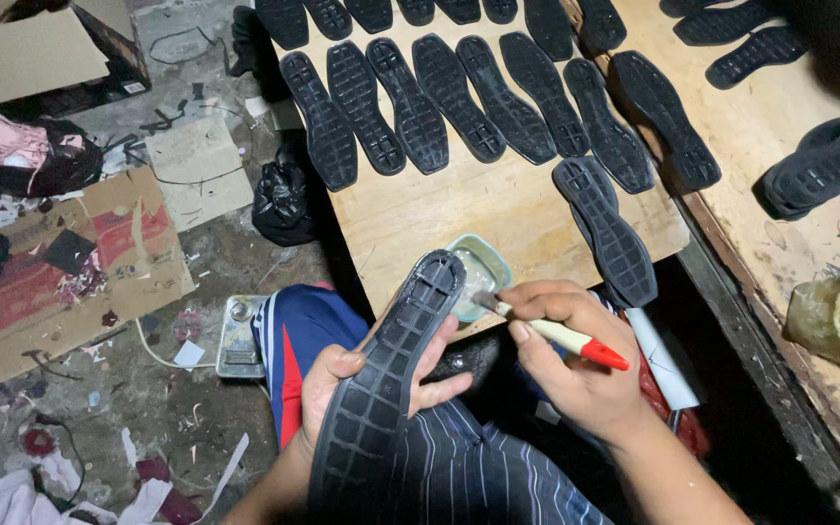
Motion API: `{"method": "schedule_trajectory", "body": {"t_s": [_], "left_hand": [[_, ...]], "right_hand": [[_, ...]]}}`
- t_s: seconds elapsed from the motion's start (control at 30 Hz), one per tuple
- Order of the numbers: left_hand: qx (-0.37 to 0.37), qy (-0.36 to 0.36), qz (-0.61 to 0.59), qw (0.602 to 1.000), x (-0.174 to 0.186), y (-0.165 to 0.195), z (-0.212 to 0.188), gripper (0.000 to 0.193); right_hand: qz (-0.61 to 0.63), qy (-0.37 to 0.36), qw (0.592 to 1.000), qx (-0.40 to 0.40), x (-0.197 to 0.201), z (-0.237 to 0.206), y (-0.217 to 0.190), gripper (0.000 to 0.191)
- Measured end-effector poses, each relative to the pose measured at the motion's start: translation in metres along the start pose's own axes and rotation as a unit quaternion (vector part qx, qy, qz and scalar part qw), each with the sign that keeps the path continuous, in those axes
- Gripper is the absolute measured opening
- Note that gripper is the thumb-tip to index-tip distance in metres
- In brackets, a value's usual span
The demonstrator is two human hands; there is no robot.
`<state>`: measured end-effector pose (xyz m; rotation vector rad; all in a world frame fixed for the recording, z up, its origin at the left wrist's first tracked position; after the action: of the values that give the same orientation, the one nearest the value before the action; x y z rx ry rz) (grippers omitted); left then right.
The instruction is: The person sits on the floor and uses a brush to apply adhesive from a small container onto the bottom of rubber shoe soles, brushing the surface of each sole. Finished soles are placed on the wooden workbench alongside other soles.
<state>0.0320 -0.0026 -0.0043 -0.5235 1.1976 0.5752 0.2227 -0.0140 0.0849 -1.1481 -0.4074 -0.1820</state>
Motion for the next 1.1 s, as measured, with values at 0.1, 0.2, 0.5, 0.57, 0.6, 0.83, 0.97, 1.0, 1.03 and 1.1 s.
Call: {"method": "schedule_trajectory", "body": {"t_s": [0.1,0.2,0.5,0.57,0.6,0.83,0.97,1.0,1.03,1.1], "left_hand": [[-0.014,0.021,0.040,0.999,0.002,-0.001,0.001,0.088],[-0.018,0.026,0.069,0.997,0.002,-0.001,0.003,0.093],[0.030,-0.018,0.038,0.999,-0.010,-0.007,0.004,0.100],[0.030,-0.018,0.033,0.999,-0.009,-0.006,0.004,0.101],[0.029,-0.013,0.035,0.999,-0.008,-0.006,0.004,0.101],[0.061,-0.016,0.063,0.996,-0.003,-0.013,0.003,0.101],[0.026,-0.022,0.029,0.999,-0.005,-0.007,0.002,0.100],[0.025,-0.022,0.026,0.999,-0.006,-0.006,0.001,0.101],[0.023,-0.020,0.022,0.999,-0.006,-0.005,-0.002,0.101],[0.019,-0.021,0.032,0.999,-0.004,-0.003,-0.004,0.099]], "right_hand": [[-0.052,-0.007,0.998,0.041,-0.010,0.000,-0.011,0.018],[-0.068,-0.062,0.995,0.038,-0.028,-0.006,-0.019,0.016],[-0.098,0.050,0.994,-0.019,0.011,0.004,-0.004,0.017],[-0.054,0.073,0.996,-0.019,0.014,0.002,-0.007,0.015],[-0.031,0.039,0.999,-0.003,0.007,0.001,-0.011,0.016],[-0.002,0.046,0.998,-0.043,-0.006,0.011,0.003,0.016],[0.120,0.096,0.987,-0.055,0.005,0.009,0.022,0.013],[0.072,0.069,0.994,-0.041,0.003,0.010,0.020,0.013],[0.025,0.042,0.998,-0.029,-0.001,0.011,0.018,0.013],[-0.057,0.044,0.997,-0.032,0.001,0.013,0.024,0.013]]}}
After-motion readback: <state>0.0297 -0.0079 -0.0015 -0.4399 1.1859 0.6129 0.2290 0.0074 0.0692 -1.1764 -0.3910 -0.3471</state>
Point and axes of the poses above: each hand's wrist, its own z-axis towards the middle knuckle, its own x-axis out of the back of the hand, y = z × x, the point moved 7 cm from there along z, towards the middle knuckle, and after that the axes turned 13 degrees about -y, right-handed, at the moved point
